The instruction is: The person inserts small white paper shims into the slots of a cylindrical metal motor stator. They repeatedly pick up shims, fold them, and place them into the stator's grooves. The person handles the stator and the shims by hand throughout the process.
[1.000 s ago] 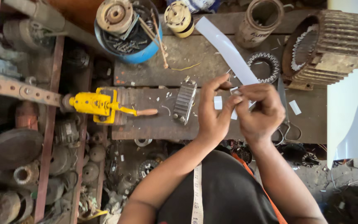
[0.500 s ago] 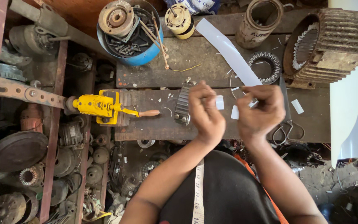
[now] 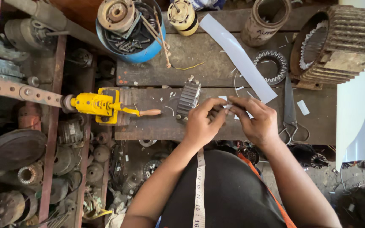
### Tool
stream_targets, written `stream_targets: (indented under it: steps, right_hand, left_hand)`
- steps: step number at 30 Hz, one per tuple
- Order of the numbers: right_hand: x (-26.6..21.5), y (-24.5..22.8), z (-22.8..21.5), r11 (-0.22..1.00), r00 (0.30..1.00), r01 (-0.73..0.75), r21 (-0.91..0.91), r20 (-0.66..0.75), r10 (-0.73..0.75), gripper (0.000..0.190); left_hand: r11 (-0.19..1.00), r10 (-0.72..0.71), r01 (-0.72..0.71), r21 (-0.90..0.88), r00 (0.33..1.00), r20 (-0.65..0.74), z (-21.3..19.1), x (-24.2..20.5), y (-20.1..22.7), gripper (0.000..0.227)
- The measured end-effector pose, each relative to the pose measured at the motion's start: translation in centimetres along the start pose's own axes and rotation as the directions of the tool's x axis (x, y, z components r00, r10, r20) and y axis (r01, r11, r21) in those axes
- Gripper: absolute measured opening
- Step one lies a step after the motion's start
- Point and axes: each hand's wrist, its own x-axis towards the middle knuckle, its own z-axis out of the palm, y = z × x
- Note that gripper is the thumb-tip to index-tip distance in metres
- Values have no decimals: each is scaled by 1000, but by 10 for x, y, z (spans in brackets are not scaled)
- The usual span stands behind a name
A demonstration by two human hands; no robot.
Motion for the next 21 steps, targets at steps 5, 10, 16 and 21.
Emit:
stream_targets:
  steps: [5, 10, 16, 21]
  right_hand:
    - [-9, 9, 1, 964, 963, 264, -26, 62, -262, 40]
    - [-29, 31, 15, 981, 981, 141, 131, 113, -156, 25]
    - [-22, 82, 74, 999, 992, -4, -48, 123, 9, 21]
    - [1, 101, 142, 997, 999, -46, 58, -19, 47, 22]
  left_hand:
    - [861, -400, 404, -310, 913, 78, -2, -8, -30, 7]
    - [915, -396, 402, -40, 912, 108, -22, -23, -14, 12]
    - [703, 409, -139, 697, 882, -236, -46, -25, 9, 29]
    - [960, -272, 280, 17, 942, -195, -54, -3, -50, 51]
